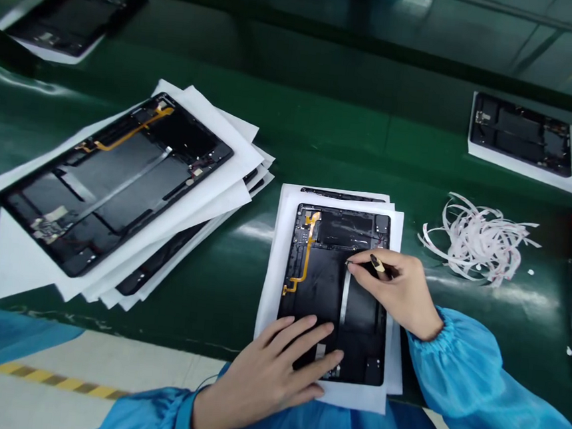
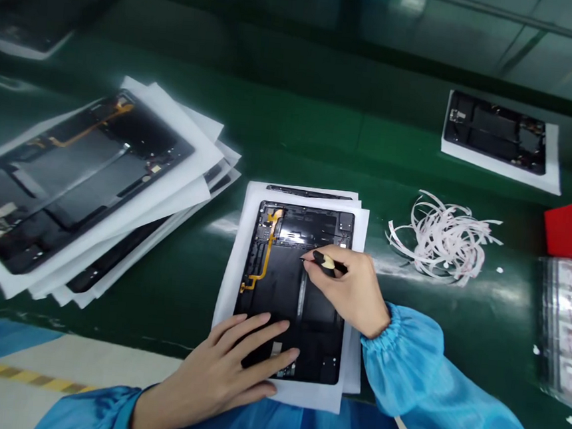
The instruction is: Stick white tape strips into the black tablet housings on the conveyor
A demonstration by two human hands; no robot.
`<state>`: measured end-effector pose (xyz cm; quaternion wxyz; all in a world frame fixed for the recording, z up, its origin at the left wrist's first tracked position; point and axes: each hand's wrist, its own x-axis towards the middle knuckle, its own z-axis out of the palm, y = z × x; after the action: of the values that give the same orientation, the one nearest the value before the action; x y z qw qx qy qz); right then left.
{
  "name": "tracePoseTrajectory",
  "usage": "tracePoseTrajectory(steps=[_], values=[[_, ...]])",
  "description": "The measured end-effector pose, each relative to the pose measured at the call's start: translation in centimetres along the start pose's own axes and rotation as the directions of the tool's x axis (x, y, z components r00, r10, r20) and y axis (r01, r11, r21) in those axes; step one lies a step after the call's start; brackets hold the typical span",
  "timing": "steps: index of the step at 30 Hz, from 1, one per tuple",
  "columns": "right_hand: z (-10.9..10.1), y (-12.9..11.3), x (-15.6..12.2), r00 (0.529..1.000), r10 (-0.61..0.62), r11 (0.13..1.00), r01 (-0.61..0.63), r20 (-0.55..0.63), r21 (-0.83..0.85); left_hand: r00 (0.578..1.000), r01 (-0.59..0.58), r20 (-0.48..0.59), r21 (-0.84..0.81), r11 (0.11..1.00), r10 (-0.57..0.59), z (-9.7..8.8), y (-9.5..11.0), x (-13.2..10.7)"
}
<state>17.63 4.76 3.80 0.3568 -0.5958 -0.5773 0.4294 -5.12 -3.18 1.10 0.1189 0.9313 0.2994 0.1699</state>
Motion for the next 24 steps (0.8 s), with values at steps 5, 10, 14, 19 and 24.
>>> tracePoseTrajectory(steps=[5,10,14,19,24], values=[[0.2,0.7,-0.2,0.999,-0.045,0.999,0.045,-0.015,-0.020,1.000,-0.013,0.012,-0.002,1.000,0.013,-0.1,0.1,0.1],[0.8,1.9,-0.4,0.993,-0.096,0.993,0.092,-0.067,-0.069,0.999,-0.041,0.003,-0.003,0.999,0.041,0.1,0.1,0.0],[1.1,2.4,-0.7,0.988,-0.136,0.988,0.130,-0.068,-0.085,0.999,-0.052,0.004,-0.005,0.999,0.052,0.2,0.1,-0.1],[1.3,2.6,-0.8,0.986,-0.158,0.982,0.150,-0.059,-0.114,0.999,-0.053,0.004,0.013,0.998,0.053,0.2,0.0,-0.1],[1.4,2.4,-0.8,0.992,-0.119,0.989,0.114,-0.049,-0.095,0.996,-0.082,0.036,-0.001,0.997,0.082,0.3,-0.1,0.0]])
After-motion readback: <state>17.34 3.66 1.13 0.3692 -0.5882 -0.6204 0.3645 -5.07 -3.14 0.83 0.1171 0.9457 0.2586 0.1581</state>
